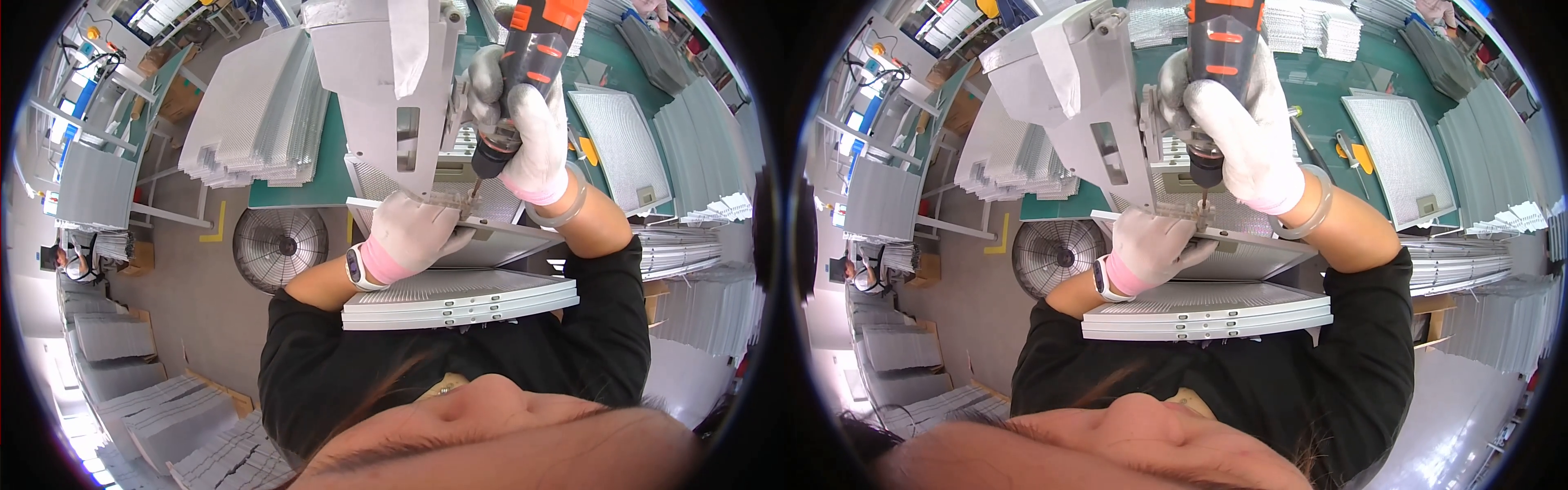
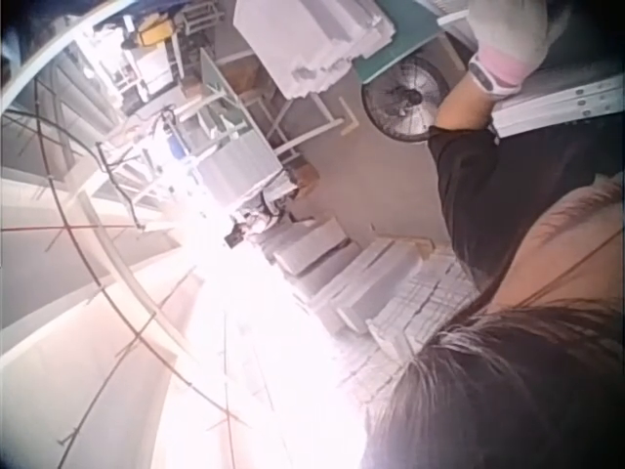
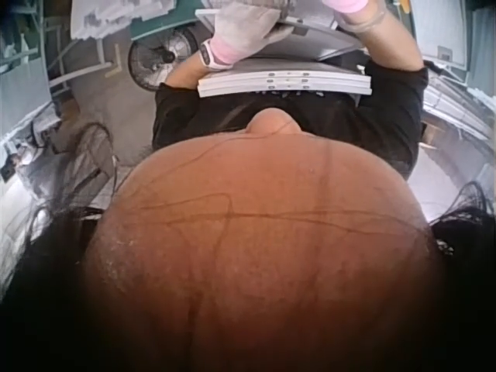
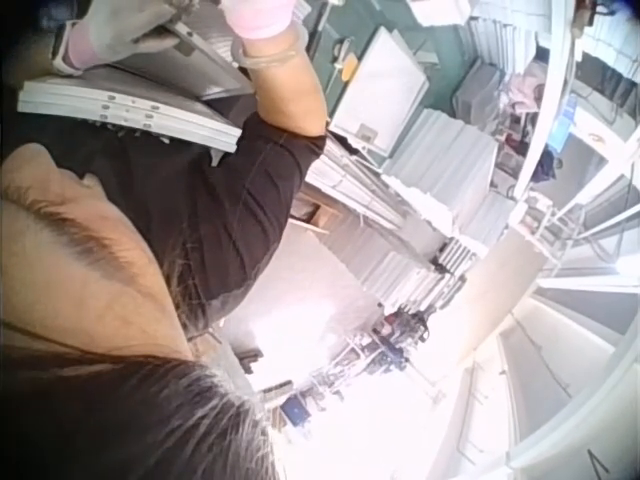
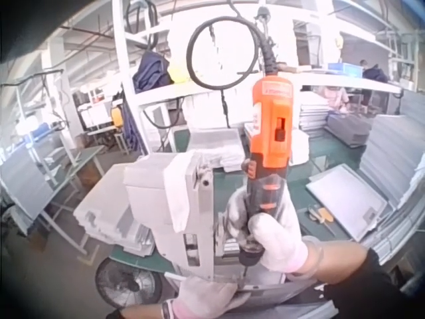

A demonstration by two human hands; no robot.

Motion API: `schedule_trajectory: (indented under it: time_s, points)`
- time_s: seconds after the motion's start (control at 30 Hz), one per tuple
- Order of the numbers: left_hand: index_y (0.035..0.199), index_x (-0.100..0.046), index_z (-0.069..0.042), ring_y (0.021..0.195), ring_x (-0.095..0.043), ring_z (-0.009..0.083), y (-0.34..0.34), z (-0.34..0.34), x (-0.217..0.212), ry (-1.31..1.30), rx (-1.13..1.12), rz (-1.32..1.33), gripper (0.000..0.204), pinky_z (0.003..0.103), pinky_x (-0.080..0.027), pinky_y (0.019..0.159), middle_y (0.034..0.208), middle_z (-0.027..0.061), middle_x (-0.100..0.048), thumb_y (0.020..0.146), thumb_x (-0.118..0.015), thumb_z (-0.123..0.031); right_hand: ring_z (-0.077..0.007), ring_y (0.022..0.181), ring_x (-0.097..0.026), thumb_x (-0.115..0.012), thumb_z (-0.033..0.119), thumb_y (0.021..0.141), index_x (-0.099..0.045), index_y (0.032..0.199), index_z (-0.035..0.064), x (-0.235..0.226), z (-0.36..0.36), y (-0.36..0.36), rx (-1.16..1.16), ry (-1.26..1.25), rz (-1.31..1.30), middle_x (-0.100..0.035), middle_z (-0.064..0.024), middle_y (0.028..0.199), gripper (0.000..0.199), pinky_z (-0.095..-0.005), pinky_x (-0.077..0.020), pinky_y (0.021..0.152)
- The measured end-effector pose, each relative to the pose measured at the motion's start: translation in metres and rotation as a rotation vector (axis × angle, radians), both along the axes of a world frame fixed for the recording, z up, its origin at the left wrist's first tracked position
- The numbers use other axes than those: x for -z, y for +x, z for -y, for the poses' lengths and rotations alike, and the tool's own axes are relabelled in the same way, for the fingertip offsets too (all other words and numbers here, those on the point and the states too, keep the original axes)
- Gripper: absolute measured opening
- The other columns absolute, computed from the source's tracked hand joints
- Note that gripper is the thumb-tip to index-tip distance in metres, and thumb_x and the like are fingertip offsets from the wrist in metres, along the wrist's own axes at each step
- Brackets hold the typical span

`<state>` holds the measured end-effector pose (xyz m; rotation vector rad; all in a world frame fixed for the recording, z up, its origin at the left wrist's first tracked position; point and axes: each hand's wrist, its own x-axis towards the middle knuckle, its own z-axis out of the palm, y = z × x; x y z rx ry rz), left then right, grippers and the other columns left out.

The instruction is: Assemble metal-framed mesh filter panels using a power drill, a manual screwdriver, and a hammer.

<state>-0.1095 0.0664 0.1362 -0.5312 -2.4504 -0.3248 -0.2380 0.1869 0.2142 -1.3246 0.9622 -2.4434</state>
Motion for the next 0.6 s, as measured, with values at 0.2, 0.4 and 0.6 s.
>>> schedule_trajectory:
  time_s: [0.2, 0.4, 0.6]
  points:
    - [0.061, -0.054, -0.013, 0.040, -0.053, 0.0240, 0.001, -0.002, -0.005, 0.041, -0.002, -0.027, 0.038, 0.035, -0.039, 0.040, 0.048, 0.0030, -0.050, 0.072, -0.083, -0.034, -0.0082, 0.066, -0.049, -0.051, 0.006, 0.092, -0.041, 0.121, 0.0046, 0.004, -0.005, -0.002, -0.017, 0.052, -0.055, -0.057, -0.0080, 0.088, 0.031, -0.0213, -0.0419, 0.055]
    - [0.064, -0.057, -0.012, 0.042, -0.054, 0.0241, 0.003, -0.001, -0.005, 0.030, -0.009, -0.029, 0.034, 0.036, -0.042, 0.042, 0.052, 0.0027, -0.053, 0.072, -0.083, -0.034, -0.0089, 0.066, -0.048, -0.057, 0.026, 0.093, -0.047, 0.112, 0.0035, -0.002, 0.001, 0.010, 0.081, 0.076, 0.009, -0.054, -0.0052, 0.083, 0.031, -0.0216, -0.0387, 0.055]
    - [0.076, -0.063, -0.010, 0.057, -0.062, 0.0231, 0.005, 0.005, 0.001, 0.017, 0.004, -0.058, 0.028, 0.037, -0.049, 0.053, 0.067, 0.0052, -0.062, 0.070, -0.083, -0.028, -0.0080, 0.070, -0.053, -0.053, 0.028, 0.098, -0.056, 0.110, 0.0010, -0.026, -0.016, -0.011, 0.749, 0.416, -0.423, -0.059, -0.0034, 0.090, 0.030, -0.0240, -0.0446, 0.065]
